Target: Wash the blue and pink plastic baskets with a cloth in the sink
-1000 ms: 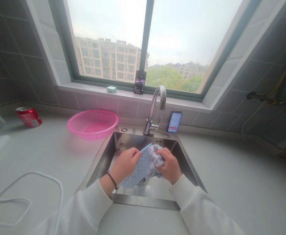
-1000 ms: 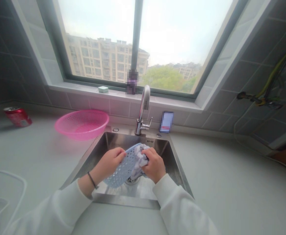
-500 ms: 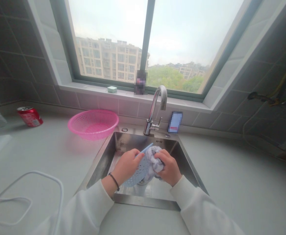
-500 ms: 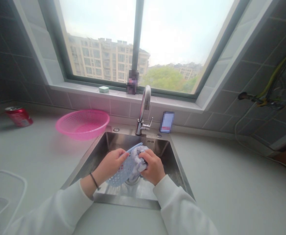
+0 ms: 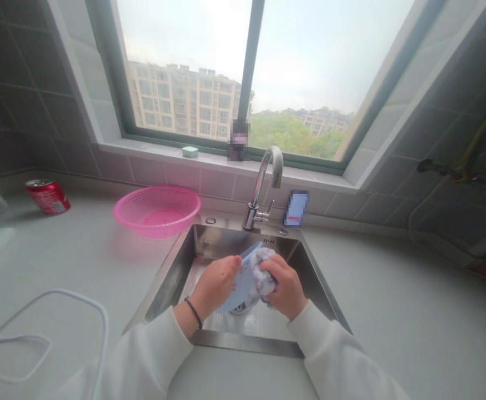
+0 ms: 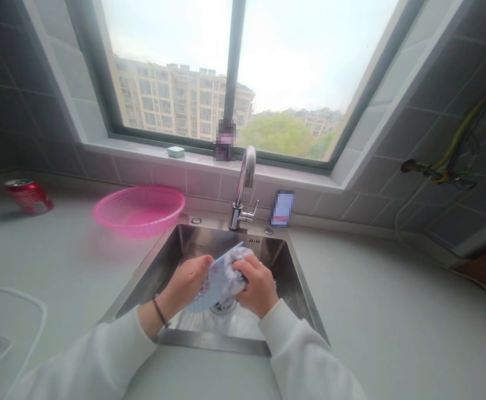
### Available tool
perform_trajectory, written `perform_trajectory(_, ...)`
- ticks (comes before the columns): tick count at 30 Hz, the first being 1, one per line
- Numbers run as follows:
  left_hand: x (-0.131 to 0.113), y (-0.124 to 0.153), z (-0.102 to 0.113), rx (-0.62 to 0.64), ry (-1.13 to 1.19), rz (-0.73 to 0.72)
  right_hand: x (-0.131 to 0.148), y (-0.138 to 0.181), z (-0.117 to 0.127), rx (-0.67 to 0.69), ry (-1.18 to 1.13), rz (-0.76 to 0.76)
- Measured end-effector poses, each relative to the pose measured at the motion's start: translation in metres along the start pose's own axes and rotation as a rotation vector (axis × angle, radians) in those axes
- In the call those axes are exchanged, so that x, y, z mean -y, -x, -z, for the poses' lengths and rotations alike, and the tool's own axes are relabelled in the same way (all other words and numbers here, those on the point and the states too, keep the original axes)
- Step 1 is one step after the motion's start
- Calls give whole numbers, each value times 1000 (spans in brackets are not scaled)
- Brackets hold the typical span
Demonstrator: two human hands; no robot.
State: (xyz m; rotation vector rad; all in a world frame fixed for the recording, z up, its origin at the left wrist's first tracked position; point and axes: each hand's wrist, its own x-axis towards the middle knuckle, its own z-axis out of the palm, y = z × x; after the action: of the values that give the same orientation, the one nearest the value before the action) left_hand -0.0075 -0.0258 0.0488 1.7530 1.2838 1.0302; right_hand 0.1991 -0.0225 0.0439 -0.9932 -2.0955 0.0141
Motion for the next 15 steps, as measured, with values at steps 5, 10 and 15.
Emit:
perform_trajectory(5,3,-1,0,-48,-33,-49,18,2,-4,144,-12,151)
perform_trajectory(10,5,-3,-2,23,33,36,-20,-1,0,-66,82,-148)
perform_trajectory(15,5,-6,0,65,70,6,-26,0,2,-48,85,-148)
